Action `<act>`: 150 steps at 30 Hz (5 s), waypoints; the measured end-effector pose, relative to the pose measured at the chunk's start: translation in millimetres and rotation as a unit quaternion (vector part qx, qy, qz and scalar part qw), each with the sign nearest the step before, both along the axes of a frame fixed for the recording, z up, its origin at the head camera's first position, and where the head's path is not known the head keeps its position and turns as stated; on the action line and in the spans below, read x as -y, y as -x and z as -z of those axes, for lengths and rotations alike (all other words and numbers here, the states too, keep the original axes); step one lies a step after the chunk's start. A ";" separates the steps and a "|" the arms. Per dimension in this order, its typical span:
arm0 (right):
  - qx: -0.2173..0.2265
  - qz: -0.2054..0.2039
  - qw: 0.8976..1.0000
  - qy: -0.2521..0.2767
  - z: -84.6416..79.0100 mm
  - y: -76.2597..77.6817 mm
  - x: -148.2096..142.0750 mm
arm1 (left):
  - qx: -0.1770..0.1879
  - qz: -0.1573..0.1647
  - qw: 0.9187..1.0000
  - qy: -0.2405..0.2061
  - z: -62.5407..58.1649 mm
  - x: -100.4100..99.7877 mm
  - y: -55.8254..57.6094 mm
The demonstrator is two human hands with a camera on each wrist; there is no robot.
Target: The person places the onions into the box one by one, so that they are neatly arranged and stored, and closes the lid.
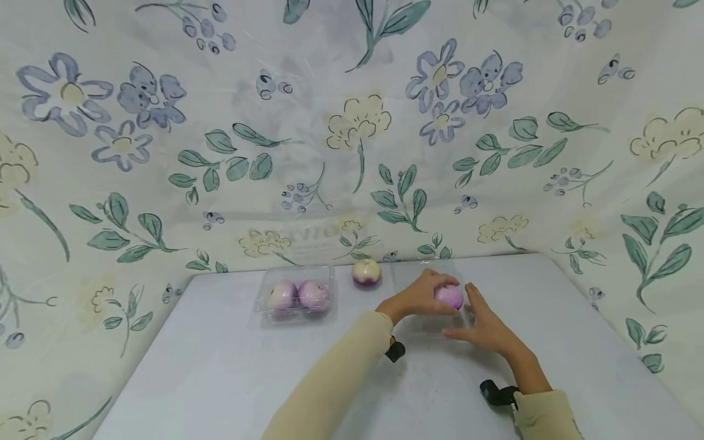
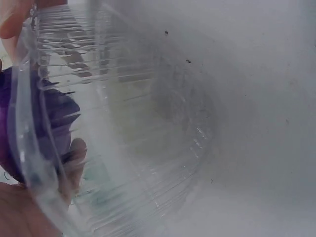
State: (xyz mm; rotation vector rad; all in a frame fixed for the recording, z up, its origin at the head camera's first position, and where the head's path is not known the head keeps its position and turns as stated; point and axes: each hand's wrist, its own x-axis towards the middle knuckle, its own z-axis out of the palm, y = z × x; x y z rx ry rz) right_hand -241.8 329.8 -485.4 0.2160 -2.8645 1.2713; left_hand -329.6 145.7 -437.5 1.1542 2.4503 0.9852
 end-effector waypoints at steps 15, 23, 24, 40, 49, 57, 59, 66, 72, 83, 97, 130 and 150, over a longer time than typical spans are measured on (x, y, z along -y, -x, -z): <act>-0.011 -0.001 1.000 0.011 4.4 3.1 -1.7 | -0.038 0.027 0.997 0.056 13.2 -12.4 0.5; -0.003 -0.004 1.000 0.015 5.2 3.5 -1.9 | -0.044 0.027 0.997 0.060 18.6 -17.5 2.1; -0.002 -0.002 1.000 0.013 4.9 3.6 -1.9 | -0.043 0.026 0.997 0.058 19.7 -18.1 2.4; 0.003 0.006 1.000 -0.004 2.8 1.9 0.2 | -0.045 0.009 0.997 0.056 17.8 -19.3 -4.7; 0.000 0.001 1.000 0.008 4.0 2.0 1.6 | -0.035 0.013 0.998 0.053 13.1 -16.7 -7.6; -0.010 0.000 1.000 0.004 -0.8 1.5 -0.1 | -0.048 0.017 0.997 0.052 -2.9 -14.3 -11.1; -0.014 0.000 1.000 0.003 -1.7 1.7 -0.1 | -0.053 0.016 0.997 0.051 -6.5 -13.6 -11.5; -0.008 0.000 1.000 0.004 -0.9 1.5 1.9 | -0.064 0.020 0.997 0.046 -16.5 -10.2 -12.0; -0.006 0.005 1.000 0.003 -0.2 1.5 4.1 | -0.098 0.032 0.994 0.039 -27.3 -7.6 -7.3; 0.002 0.010 1.000 -0.002 0.3 0.1 6.2 | -0.138 0.038 0.990 -0.007 -45.4 4.3 1.3; 0.015 0.016 1.000 -0.013 -0.7 0.2 6.8 | -0.127 -0.039 0.990 -0.050 -55.5 35.0 23.7; 0.004 0.019 1.000 0.003 6.1 6.4 0.9 | -0.049 -0.272 0.958 -0.076 7.4 83.4 67.9; 0.001 0.013 1.000 -0.001 6.9 6.2 -1.3 | -0.011 -0.288 0.956 -0.047 27.6 90.8 68.0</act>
